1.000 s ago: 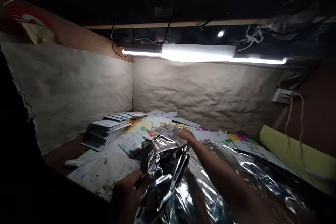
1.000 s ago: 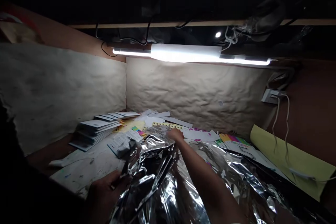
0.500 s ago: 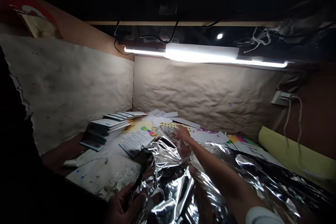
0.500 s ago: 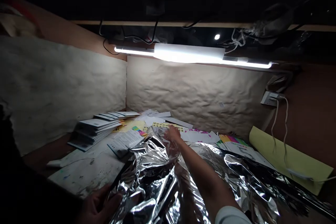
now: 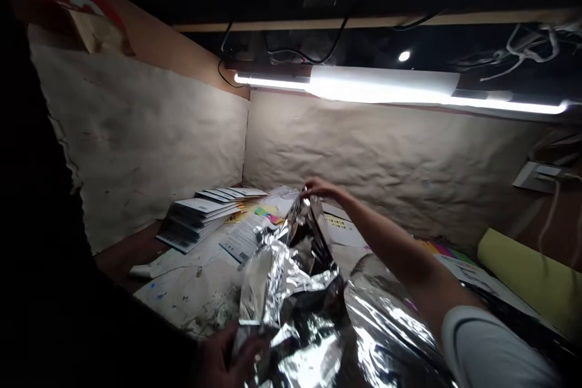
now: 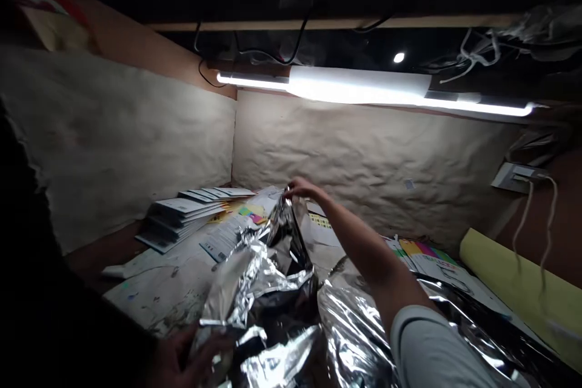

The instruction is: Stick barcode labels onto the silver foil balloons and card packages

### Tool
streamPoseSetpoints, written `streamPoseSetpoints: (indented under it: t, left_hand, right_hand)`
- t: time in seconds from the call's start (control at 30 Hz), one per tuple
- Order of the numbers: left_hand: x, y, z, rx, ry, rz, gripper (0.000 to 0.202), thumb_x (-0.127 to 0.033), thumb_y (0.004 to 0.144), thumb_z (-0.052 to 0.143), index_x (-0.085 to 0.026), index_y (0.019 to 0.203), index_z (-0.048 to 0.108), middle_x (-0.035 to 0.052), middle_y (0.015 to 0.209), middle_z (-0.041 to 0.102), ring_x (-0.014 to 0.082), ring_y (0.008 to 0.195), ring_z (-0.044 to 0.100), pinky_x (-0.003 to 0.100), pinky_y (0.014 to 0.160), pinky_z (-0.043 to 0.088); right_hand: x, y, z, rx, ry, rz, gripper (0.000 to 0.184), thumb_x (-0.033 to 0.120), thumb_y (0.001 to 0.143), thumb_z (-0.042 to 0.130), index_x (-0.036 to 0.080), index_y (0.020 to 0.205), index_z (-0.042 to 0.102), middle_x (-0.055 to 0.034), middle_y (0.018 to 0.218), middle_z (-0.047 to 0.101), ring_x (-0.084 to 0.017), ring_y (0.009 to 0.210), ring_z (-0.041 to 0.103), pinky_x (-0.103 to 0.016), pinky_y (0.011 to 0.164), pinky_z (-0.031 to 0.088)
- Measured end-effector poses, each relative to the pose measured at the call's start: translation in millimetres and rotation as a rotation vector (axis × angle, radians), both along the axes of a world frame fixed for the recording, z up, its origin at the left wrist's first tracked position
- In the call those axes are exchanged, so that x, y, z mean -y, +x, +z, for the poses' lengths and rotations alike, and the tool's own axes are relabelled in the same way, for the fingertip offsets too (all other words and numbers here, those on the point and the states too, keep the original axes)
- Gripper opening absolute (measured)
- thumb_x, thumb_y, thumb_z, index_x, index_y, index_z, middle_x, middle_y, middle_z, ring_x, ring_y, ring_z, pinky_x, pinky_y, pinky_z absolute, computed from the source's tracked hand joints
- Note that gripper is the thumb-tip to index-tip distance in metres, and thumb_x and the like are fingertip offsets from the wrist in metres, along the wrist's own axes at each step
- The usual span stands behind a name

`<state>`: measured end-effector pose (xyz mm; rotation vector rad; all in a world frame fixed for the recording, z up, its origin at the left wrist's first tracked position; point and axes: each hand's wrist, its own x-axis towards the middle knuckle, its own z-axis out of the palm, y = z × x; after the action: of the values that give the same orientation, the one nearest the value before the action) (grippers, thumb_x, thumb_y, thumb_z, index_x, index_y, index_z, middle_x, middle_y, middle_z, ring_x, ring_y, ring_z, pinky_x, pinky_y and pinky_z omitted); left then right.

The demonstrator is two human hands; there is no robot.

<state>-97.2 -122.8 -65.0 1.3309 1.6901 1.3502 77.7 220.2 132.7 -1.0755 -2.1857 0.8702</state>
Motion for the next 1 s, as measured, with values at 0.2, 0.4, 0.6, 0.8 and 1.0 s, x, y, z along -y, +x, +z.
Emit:
streamPoseSetpoints:
  t: [0.2, 0.4, 0.6, 0.8, 1.0]
  left_hand:
    - [-72.0, -70.2, 62.9, -0.488, 0.112, 0.202, 0.039, -0.054, 0.081, 0.053, -0.018, 0.073, 0.064, -0.0022, 0.054, 0.055, 0.0154, 0.056, 0.053, 0.022, 0.052, 0.035]
    - [-79.1, -98.0, 106.1, -0.863, 0.471, 0.51, 0.041, -0.054, 0.087, 0.05, -0.019, 0.065, 0.053, -0.0031, 0.056, 0.05, 0.0146, 0.058, 0.051, 0.023, 0.057, 0.034]
    - [-53.1, -85.6, 49.1, -0.696, 0.58, 0.058, 0.03, -0.047, 0.087, 0.05, -0.027, 0.077, 0.07, -0.0008, 0.081, 0.07, 0.0178, 0.077, 0.065, 0.025, 0.069, 0.048]
    - [-53.4, -99.5, 26.7, -0.418, 0.23, 0.116, 0.023, -0.044, 0.072, 0.063, -0.024, 0.08, 0.071, 0.0019, 0.084, 0.072, 0.0207, 0.076, 0.067, 0.027, 0.068, 0.054]
    - [-62.6, -123.7, 37.6, -0.331, 0.133, -0.023, 0.023, -0.043, 0.07, 0.065, -0.022, 0.078, 0.066, 0.0038, 0.084, 0.071, 0.0234, 0.083, 0.067, 0.027, 0.07, 0.054]
  right_hand:
    - [32.1, 86.1, 104.1, -0.378, 0.421, -0.156, 0.021, 0.025, 0.085, 0.062, 0.01, 0.1, 0.061, 0.0021, 0.089, 0.07, -0.005, 0.078, 0.062, -0.02, 0.079, 0.046]
    - [135.0, 214.1, 88.2, -0.265, 0.698, -0.268, 0.018, 0.042, 0.069, 0.074, 0.026, 0.074, 0.067, -0.0023, 0.094, 0.07, -0.018, 0.096, 0.066, -0.035, 0.094, 0.044]
    - [199.3, 274.6, -70.2, 0.016, 0.566, -0.326, 0.012, 0.045, 0.073, 0.067, 0.035, 0.074, 0.074, -0.0077, 0.091, 0.073, -0.031, 0.102, 0.064, -0.049, 0.098, 0.047]
    - [237.8, 275.9, -168.9, 0.281, 0.33, -0.206, 0.014, 0.042, 0.079, 0.065, 0.035, 0.086, 0.076, -0.0063, 0.094, 0.074, -0.031, 0.106, 0.062, -0.054, 0.101, 0.043]
    - [180.6, 236.3, -136.6, 0.014, 0.134, -0.361, 0.044, 0.044, 0.085, 0.057, 0.021, 0.122, 0.063, -0.0099, 0.125, 0.064, -0.028, 0.115, 0.059, -0.045, 0.102, 0.044]
